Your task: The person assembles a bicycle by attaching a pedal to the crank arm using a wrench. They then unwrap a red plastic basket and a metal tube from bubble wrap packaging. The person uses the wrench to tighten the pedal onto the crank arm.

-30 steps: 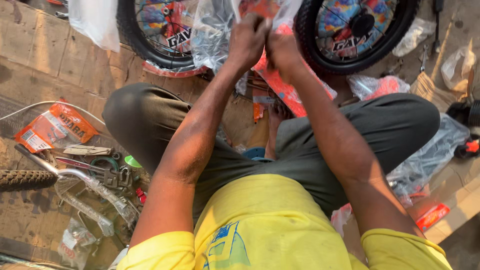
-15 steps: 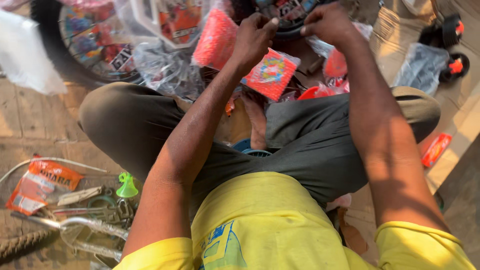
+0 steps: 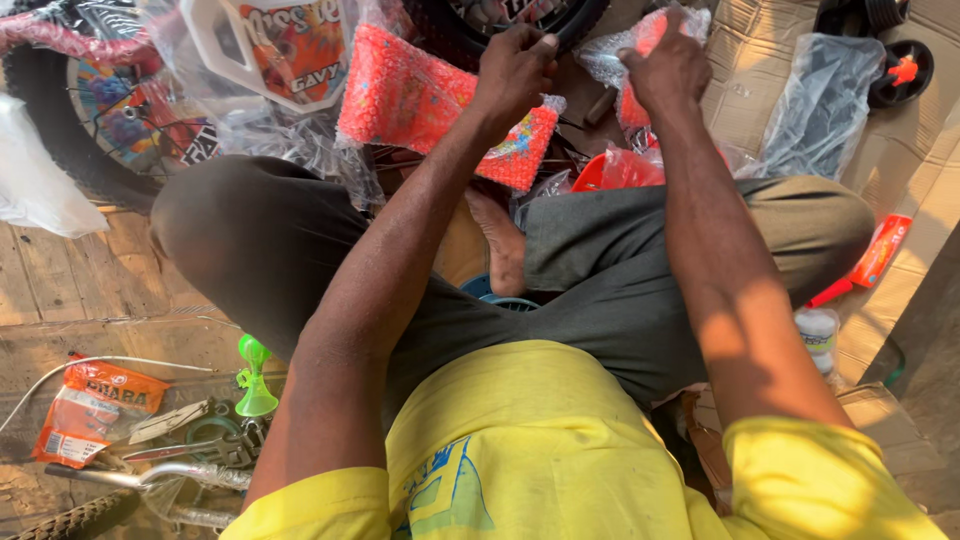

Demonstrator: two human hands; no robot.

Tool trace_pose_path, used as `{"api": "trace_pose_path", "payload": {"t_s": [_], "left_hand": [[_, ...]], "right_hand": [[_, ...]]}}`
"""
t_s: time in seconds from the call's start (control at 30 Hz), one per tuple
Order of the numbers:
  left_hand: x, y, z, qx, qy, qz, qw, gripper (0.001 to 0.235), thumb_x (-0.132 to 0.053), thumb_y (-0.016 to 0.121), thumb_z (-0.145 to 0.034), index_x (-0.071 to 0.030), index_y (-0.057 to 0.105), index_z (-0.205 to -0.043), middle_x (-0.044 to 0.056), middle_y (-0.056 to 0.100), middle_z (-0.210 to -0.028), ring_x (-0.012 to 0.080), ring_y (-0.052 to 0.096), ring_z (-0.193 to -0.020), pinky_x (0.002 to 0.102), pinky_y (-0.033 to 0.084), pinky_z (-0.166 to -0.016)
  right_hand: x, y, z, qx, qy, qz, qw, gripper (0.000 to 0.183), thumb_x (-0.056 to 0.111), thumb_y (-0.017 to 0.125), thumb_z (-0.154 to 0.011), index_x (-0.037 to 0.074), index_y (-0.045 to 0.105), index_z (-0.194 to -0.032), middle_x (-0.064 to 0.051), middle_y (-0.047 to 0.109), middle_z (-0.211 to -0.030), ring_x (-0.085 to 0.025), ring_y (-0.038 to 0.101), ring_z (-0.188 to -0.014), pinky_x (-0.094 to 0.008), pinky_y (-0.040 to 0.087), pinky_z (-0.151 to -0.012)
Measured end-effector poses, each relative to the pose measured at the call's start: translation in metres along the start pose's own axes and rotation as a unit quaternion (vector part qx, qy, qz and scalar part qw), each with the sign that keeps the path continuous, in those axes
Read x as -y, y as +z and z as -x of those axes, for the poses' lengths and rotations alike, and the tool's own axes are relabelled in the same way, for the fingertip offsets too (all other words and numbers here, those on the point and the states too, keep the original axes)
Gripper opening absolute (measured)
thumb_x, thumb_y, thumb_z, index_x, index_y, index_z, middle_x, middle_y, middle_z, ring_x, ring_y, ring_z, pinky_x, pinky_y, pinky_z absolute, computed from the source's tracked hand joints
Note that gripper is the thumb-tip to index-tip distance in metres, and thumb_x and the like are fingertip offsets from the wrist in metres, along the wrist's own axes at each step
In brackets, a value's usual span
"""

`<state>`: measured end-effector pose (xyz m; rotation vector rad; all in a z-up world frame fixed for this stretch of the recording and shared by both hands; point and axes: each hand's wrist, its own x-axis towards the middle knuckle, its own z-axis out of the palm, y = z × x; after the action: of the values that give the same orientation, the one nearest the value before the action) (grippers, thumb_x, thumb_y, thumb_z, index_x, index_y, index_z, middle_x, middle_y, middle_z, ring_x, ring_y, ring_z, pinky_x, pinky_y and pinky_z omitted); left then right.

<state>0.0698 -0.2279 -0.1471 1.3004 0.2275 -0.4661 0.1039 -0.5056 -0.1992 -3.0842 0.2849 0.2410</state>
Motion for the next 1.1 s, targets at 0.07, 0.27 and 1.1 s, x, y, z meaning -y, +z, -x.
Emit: {"api": "trace_pose_path", "payload": {"t_s": [0.07, 0.27, 1.1], "left_hand": [[0.000, -0.001, 0.001, -0.005, -0.007, -0.009, 1.000, 0.026, -0.027, 0.060, -0.100, -0.001, 0.065, -0.102, 0.002, 0.063, -0.077, 0.0084, 0.059, -0.061, 0.027, 0.048, -0.051], [0.001, -0.022, 0.006, -0.034, 0.004, 0.009, 0.999, 0.028, -0.028, 0.061, -0.101, -0.001, 0.065, -0.102, 0.003, 0.064, -0.080, 0.0095, 0.059, -0.066, 0.028, 0.051, -0.055], [-0.174, -0.193, 0.206, -0.152, 0.236, -0.104, 0.954, 0.032, -0.014, 0.072, -0.096, 0.004, 0.066, -0.123, 0.001, 0.072, -0.104, 0.0100, 0.063, -0.093, 0.030, 0.055, -0.087]], "right_hand": [[-0.005, 0.018, -0.007, 0.082, 0.000, 0.060, 0.995, 0.069, 0.047, 0.069, -0.094, 0.005, 0.047, -0.144, -0.025, 0.068, -0.109, -0.042, 0.068, -0.100, -0.057, 0.054, -0.081], [-0.037, 0.027, -0.057, 0.011, 0.074, 0.041, 0.996, 0.042, 0.037, 0.058, -0.099, 0.004, 0.068, -0.123, -0.024, 0.071, -0.116, -0.041, 0.069, -0.104, -0.053, 0.056, -0.089], [0.243, -0.236, 0.070, 0.195, -0.302, -0.699, 0.619, 0.049, 0.054, 0.062, -0.108, 0.010, 0.052, -0.090, 0.000, 0.050, -0.069, -0.011, 0.053, -0.059, -0.031, 0.045, -0.057]]}}
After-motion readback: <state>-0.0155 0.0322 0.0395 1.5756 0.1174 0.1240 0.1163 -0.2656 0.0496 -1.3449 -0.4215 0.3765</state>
